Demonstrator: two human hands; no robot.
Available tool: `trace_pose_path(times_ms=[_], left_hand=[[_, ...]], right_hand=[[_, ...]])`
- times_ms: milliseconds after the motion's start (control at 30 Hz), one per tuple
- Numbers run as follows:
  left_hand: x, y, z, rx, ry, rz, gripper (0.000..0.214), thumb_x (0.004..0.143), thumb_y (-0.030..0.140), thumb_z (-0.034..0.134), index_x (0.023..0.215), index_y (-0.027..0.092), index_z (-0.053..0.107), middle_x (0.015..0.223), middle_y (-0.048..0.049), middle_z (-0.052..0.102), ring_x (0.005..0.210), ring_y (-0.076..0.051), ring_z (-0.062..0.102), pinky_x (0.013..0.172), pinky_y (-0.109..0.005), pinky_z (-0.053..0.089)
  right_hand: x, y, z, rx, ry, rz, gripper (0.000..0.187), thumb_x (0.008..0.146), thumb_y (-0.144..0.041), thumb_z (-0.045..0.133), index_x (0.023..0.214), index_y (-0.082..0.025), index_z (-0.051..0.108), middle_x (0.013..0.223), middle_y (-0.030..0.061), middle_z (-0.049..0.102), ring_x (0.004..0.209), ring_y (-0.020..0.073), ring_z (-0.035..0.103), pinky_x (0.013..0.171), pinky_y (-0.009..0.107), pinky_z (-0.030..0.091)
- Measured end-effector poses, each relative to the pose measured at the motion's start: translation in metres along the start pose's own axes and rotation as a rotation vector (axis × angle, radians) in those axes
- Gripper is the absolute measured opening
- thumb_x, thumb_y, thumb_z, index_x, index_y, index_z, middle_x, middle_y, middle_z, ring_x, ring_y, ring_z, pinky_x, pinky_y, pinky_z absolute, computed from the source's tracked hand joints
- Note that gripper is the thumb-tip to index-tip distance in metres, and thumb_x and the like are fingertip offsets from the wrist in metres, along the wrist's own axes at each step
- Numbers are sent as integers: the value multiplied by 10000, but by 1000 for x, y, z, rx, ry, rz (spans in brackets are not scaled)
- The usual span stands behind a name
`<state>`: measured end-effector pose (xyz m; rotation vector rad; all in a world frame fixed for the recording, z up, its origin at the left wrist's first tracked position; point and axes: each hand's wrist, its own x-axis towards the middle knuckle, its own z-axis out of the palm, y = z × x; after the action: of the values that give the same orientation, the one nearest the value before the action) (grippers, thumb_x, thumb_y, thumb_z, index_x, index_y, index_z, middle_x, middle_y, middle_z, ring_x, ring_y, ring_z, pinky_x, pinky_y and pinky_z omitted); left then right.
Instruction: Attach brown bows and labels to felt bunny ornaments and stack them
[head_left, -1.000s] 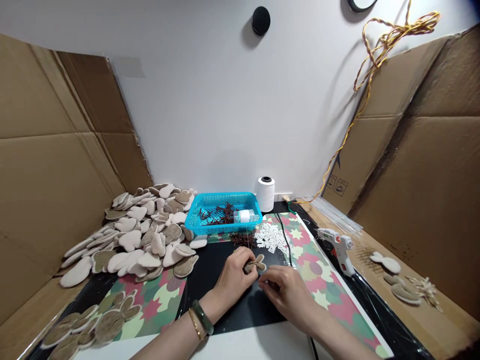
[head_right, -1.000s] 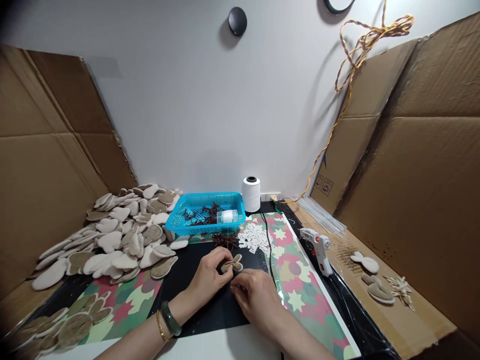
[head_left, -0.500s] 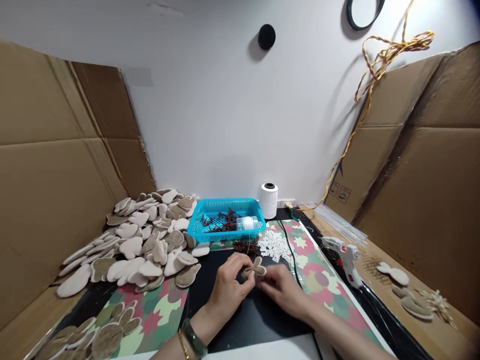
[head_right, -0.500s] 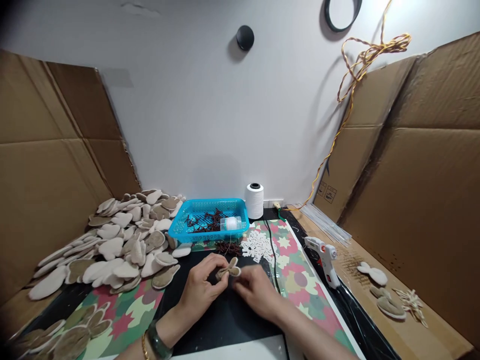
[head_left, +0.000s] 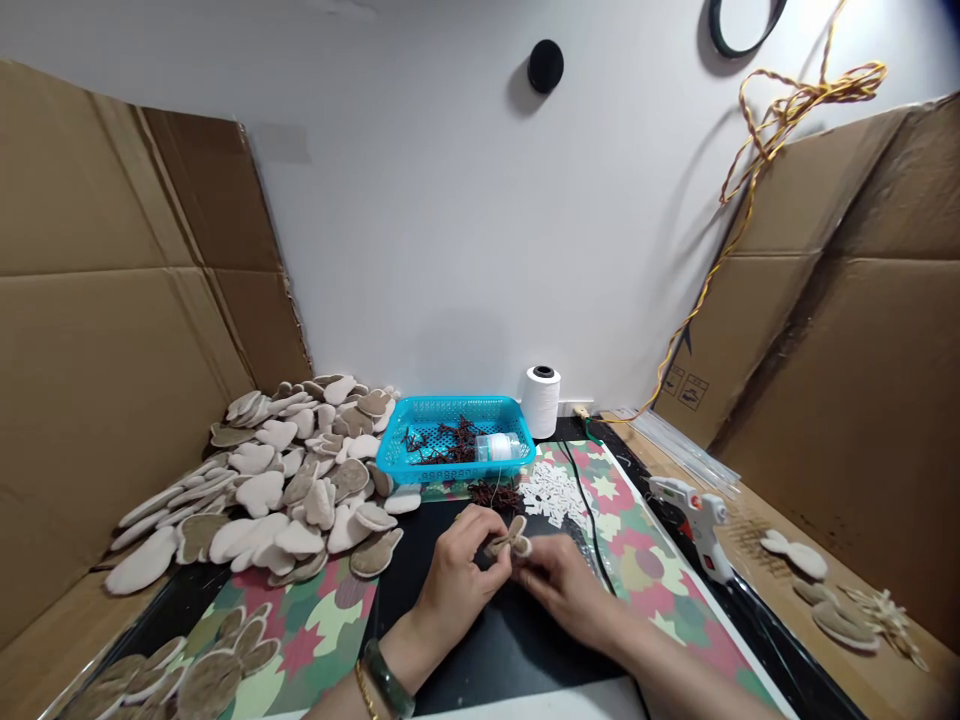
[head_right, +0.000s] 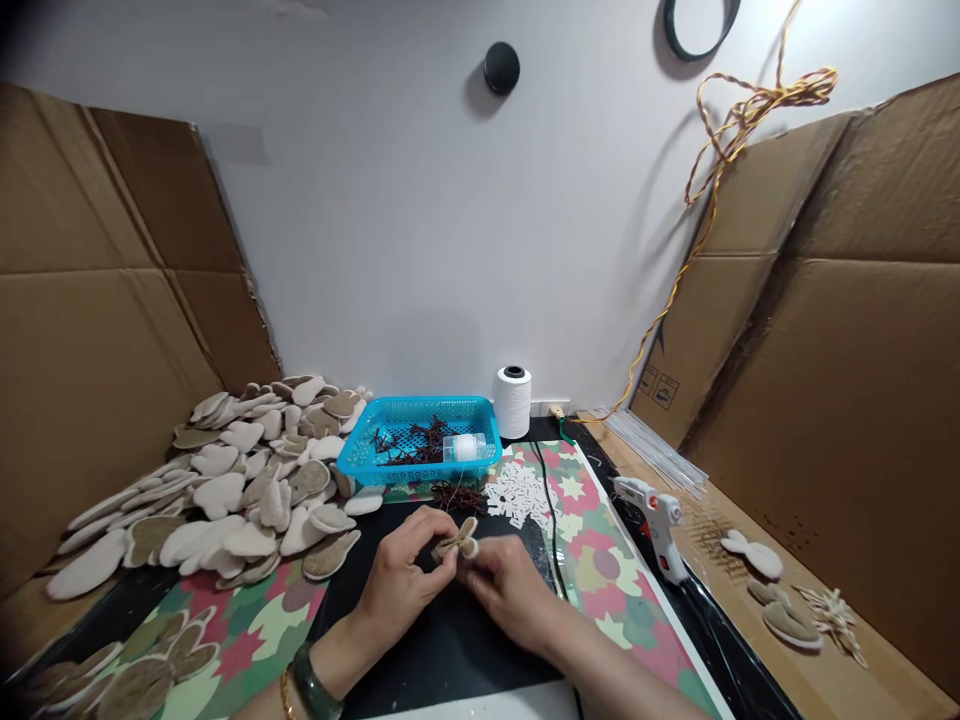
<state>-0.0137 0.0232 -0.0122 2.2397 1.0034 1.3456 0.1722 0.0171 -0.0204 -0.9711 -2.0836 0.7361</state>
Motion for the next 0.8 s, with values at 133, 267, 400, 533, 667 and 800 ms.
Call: trace_pose_path(times_ms=[133, 267, 400, 533, 667, 800], left_hand=[[1, -4, 1, 23, -23, 12, 145, 809, 65, 550, 800, 201, 599, 834, -36, 644, 796, -189, 605, 715, -282, 467], [1, -2, 0, 15, -78, 62, 162, 808, 54, 540, 817, 200, 609, 827, -37, 637, 804, -191, 592, 728, -288, 465], [1, 1, -2, -20, -78, 62, 161, 815, 73, 547, 854, 199, 639, 854, -52, 658, 813, -194, 607, 743, -293, 483], [0, 1, -1, -35, -4, 5, 133, 804, 90, 567, 815, 201, 640, 829, -41, 666, 773, -187, 616, 705, -281, 480], [1, -3, 1, -31, 58, -107, 100, 805, 123, 578, 784, 202, 636, 811, -28, 670, 745, -181, 627, 687, -273, 484], [2, -6, 2, -31, 73, -164, 83, 799, 146, 588, 769, 201, 643, 800, -25, 672, 744, -186, 634, 693, -276, 491]], right_hand=[[-18, -25, -4, -396, 85, -219, 363, 1055, -205, 383, 826, -172, 663, 759, 63, 645, 666, 163, 549, 630, 273, 377], [16, -22, -31, -263, 69, -136, 311, 1028, -241, 466, 854, -172, 714, 773, 57, 672, 690, 156, 585, 651, 257, 418], [48, 7, -40, 234, -139, 118, 349, 893, -478, 679, 761, -159, 727, 671, 17, 659, 608, 139, 558, 578, 234, 420], [35, 21, -17, 498, -96, 289, 537, 781, -676, 714, 696, -147, 684, 559, -31, 547, 484, 87, 396, 477, 209, 292], [-1, 2, 10, 214, 158, 123, 452, 970, -532, 567, 735, -160, 671, 636, 8, 598, 572, 127, 485, 554, 243, 363], [-12, -22, 8, -378, 182, -259, 318, 1038, -202, 412, 892, -179, 694, 753, 71, 670, 656, 170, 561, 616, 286, 386]])
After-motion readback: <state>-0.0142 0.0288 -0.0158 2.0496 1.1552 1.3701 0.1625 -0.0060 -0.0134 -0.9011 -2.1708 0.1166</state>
